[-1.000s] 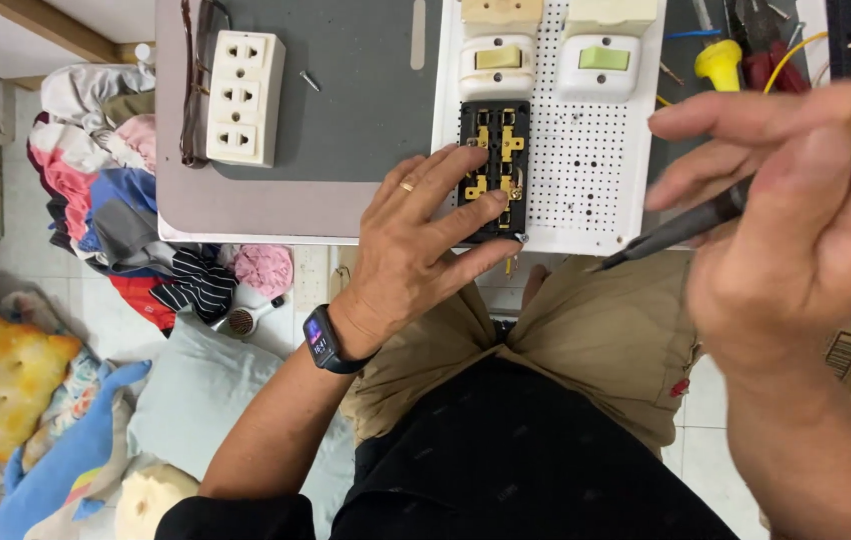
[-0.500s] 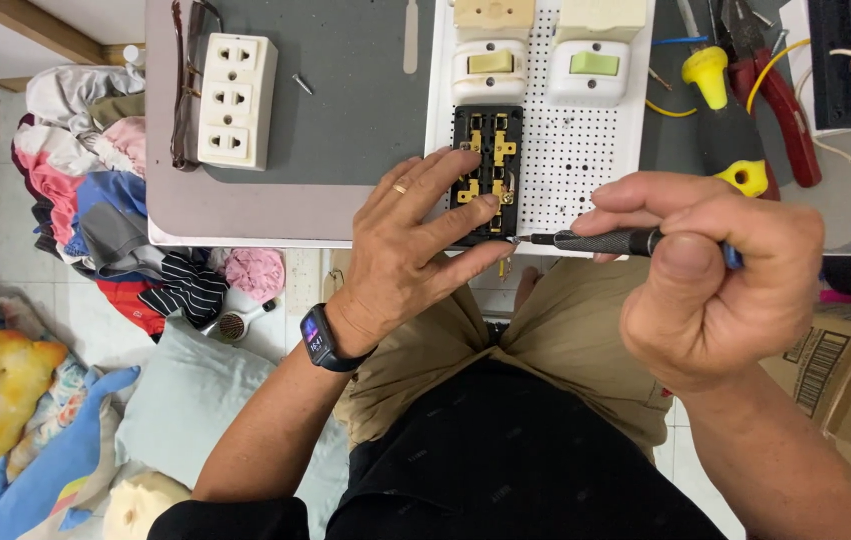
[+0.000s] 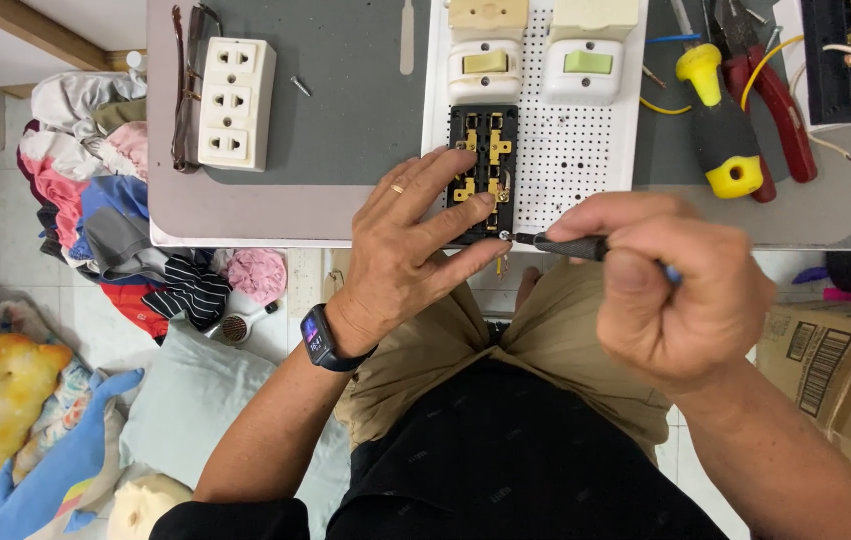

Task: The person is sitting on the floor and repairing an electrical switch mechanism. They use a screwdriver to tighten screws on the internal components of the switch, which is placed on a white perforated board. The person also handles a white power strip and various tools on the table.

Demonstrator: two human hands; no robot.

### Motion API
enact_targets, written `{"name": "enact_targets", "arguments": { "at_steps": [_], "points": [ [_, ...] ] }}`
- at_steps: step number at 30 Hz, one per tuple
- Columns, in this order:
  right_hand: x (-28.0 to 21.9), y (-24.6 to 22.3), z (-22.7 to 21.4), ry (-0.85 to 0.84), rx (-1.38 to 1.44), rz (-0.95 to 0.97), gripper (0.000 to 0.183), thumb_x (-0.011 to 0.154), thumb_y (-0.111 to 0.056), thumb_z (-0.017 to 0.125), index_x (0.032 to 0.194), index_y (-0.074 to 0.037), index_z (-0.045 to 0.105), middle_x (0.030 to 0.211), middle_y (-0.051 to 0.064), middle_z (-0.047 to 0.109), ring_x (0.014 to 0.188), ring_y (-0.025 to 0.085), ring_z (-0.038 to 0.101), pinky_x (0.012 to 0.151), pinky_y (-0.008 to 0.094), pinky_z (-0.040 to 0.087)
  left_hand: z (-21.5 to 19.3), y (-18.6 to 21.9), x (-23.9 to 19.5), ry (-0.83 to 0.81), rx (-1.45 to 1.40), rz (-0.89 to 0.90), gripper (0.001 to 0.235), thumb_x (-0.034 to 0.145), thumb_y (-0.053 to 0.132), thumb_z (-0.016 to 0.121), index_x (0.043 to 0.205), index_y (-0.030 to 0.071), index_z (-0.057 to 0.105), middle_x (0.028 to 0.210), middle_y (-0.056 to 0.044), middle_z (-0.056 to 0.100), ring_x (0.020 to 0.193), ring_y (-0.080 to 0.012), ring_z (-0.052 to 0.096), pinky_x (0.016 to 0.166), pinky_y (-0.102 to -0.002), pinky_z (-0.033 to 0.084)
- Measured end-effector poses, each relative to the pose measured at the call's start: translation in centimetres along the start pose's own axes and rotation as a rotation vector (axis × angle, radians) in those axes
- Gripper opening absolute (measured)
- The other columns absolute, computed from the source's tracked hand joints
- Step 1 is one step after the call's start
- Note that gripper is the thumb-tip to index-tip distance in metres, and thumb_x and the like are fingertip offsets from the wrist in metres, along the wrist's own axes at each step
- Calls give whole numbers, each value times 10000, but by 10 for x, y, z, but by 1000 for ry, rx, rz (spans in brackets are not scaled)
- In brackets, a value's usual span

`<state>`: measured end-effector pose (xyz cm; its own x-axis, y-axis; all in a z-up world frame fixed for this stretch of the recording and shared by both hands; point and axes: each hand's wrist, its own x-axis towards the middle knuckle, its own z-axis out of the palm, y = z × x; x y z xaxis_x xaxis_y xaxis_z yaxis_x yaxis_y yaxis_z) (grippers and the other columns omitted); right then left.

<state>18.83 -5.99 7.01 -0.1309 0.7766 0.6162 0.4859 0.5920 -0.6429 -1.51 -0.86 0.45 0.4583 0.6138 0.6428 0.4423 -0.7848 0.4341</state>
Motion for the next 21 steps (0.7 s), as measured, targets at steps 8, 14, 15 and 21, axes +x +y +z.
{"name": "enact_targets", "arguments": {
  "at_steps": [8, 14, 15, 21],
  "points": [
    [-11, 2, -15, -247, -196, 101, 318, 999, -220, 445, 804, -69, 645, 1001, 54, 714, 619, 130, 620, 466, 226, 399, 2, 0, -1, 4, 5, -13, 339, 886, 307, 801, 1089, 66, 676, 1276, -178, 577, 1176, -360, 618, 997, -510, 555],
    [-17, 12, -21, -392, -37, -114, 190, 976, -107, 441, 901, 12, 570, 1064, 181, 633, 973, 317, 700, 716, 342, 596, 2, 2, -1, -24, 29, -21, 340, 896, 307, 793, 1104, 69, 667, 1291, -174, 567, 1188, -352, 611, 1005, -506, 553],
    [-19, 13, -21, -375, -24, -70, 163, 969, -83, 459, 889, 2, 574, 1064, 186, 649, 994, 325, 709, 715, 340, 600, 3, 2, -2, -26, 43, -22, 360, 887, 318, 804, 1119, 78, 667, 1290, -170, 570, 1183, -345, 615, 1001, -502, 561],
    [-12, -4, -16, -172, 1, 133, 216, 1003, -35, 427, 856, 39, 566, 943, 162, 658, 932, 292, 733, 830, 325, 584, 1, 5, 0, -25, 44, -22, 338, 893, 305, 804, 1102, 74, 673, 1286, -168, 569, 1178, -345, 616, 989, -491, 543]
  ]
}}
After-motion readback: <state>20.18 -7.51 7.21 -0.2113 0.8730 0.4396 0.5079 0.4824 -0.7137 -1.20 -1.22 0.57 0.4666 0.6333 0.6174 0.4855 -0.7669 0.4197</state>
